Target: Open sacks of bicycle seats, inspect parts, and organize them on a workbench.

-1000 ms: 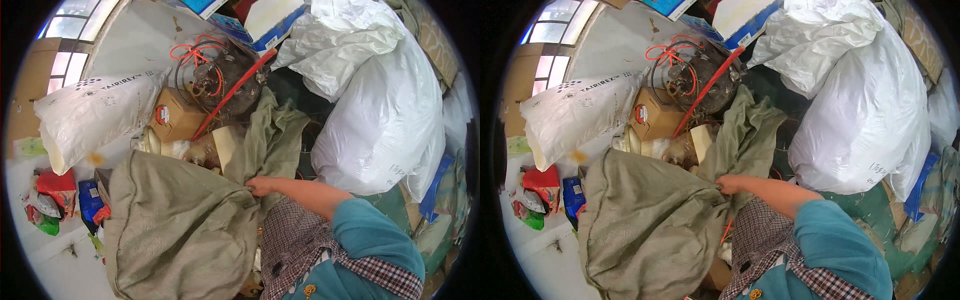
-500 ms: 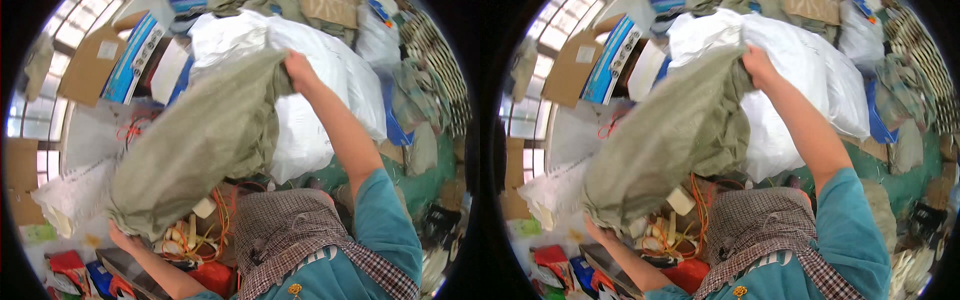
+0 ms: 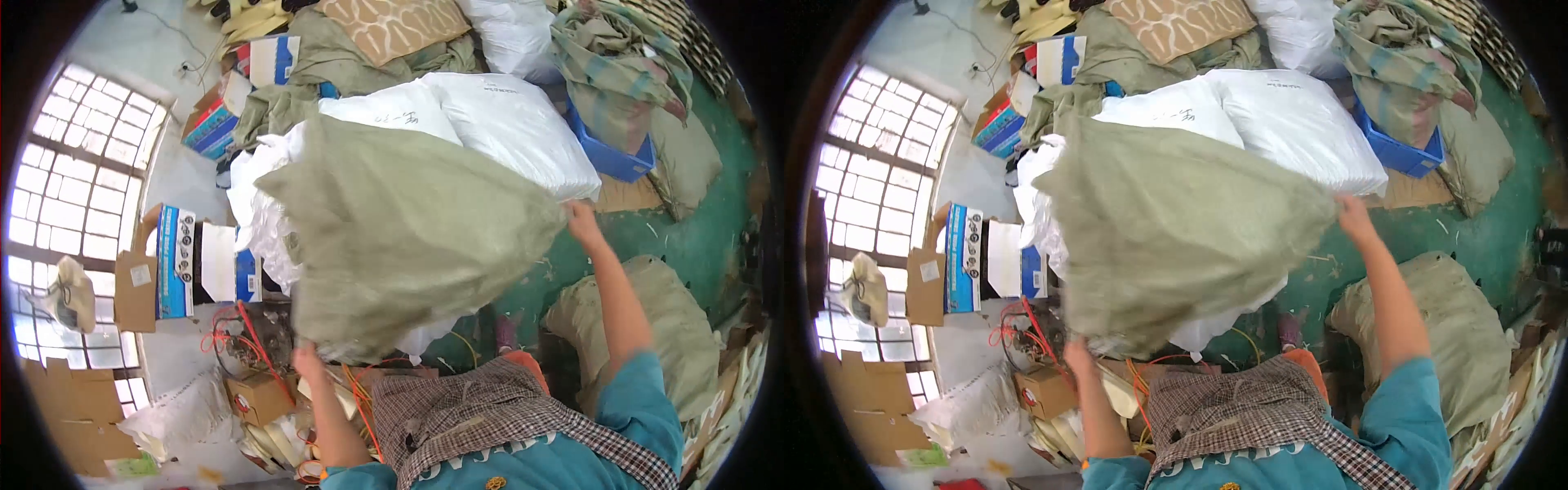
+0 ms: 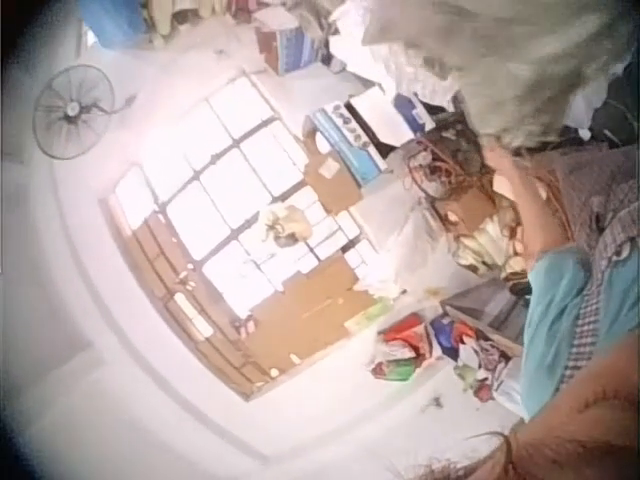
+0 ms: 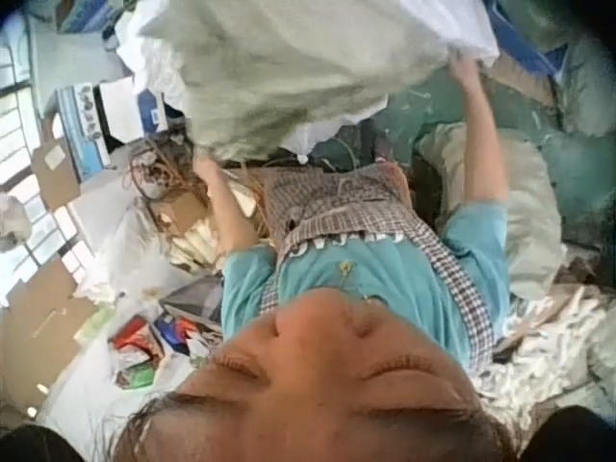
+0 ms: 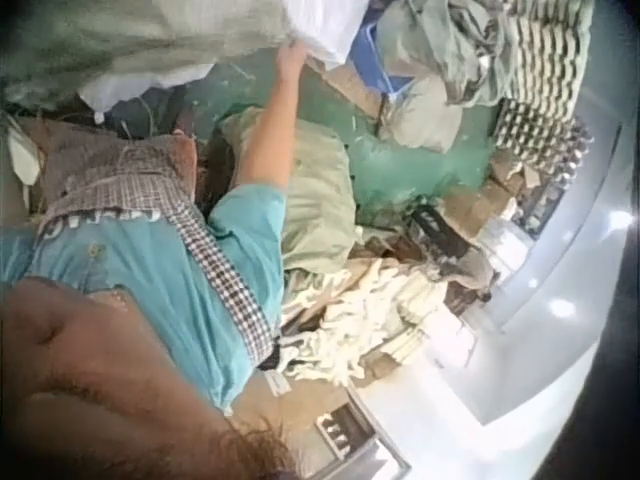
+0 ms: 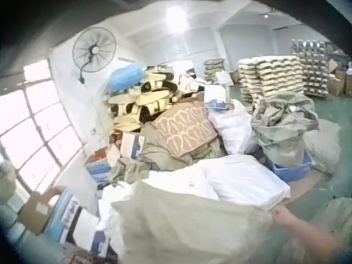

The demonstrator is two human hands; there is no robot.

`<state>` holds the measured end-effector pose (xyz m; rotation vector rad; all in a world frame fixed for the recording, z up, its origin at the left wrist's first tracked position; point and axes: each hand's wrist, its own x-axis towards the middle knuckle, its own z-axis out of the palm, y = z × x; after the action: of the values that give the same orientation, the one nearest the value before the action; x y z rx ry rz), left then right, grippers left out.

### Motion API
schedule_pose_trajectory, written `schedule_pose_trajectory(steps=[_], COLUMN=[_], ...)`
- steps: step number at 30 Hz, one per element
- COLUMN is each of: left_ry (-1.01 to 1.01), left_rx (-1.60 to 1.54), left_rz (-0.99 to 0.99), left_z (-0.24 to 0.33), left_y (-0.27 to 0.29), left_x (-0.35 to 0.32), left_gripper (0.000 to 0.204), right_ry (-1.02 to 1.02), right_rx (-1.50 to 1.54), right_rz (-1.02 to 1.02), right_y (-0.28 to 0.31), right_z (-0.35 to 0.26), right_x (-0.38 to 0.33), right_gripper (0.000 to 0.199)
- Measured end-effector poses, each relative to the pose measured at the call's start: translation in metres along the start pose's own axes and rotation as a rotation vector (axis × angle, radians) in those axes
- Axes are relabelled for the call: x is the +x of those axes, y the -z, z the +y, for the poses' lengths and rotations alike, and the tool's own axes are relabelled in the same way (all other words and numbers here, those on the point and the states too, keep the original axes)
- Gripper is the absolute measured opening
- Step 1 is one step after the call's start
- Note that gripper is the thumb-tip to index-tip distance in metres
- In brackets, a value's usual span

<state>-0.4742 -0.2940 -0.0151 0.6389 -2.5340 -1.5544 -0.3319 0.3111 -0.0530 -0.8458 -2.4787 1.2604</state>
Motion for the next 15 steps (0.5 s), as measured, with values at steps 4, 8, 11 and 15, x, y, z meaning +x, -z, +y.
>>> schedule_pose_trajectory(steps=[4,8,11,15], left_ry=[0.188,0.001,0.055,0.087], left_rx=[0.318,0.494,0.348,0.414], left_rz=[-0.128,-0.266,-0.162,-0.130], left_z=[-0.083,-0.066,-0.084,-0.025], left_y=[-0.014,-0.042,-0.018,-0.037], left_x=[-0.038,-0.070,-0.057,-0.077], left_gripper=[0.025,0.019,0.024,0.029], right_ry=[-0.396,-0.317,-0.210,-0.185], right_rx=[-0.062,0.051,0.060,0.090], right_rz=[-0.134,-0.178,-0.301,-0.331], right_y=[-0.036,-0.097,-0.148,-0.176], right_z=[0.071,0.118,0.086,0.051], right_x=[-0.074,-0.073,-0.043,-0.013], right_gripper=[0.026,0.026,0.032,0.055])
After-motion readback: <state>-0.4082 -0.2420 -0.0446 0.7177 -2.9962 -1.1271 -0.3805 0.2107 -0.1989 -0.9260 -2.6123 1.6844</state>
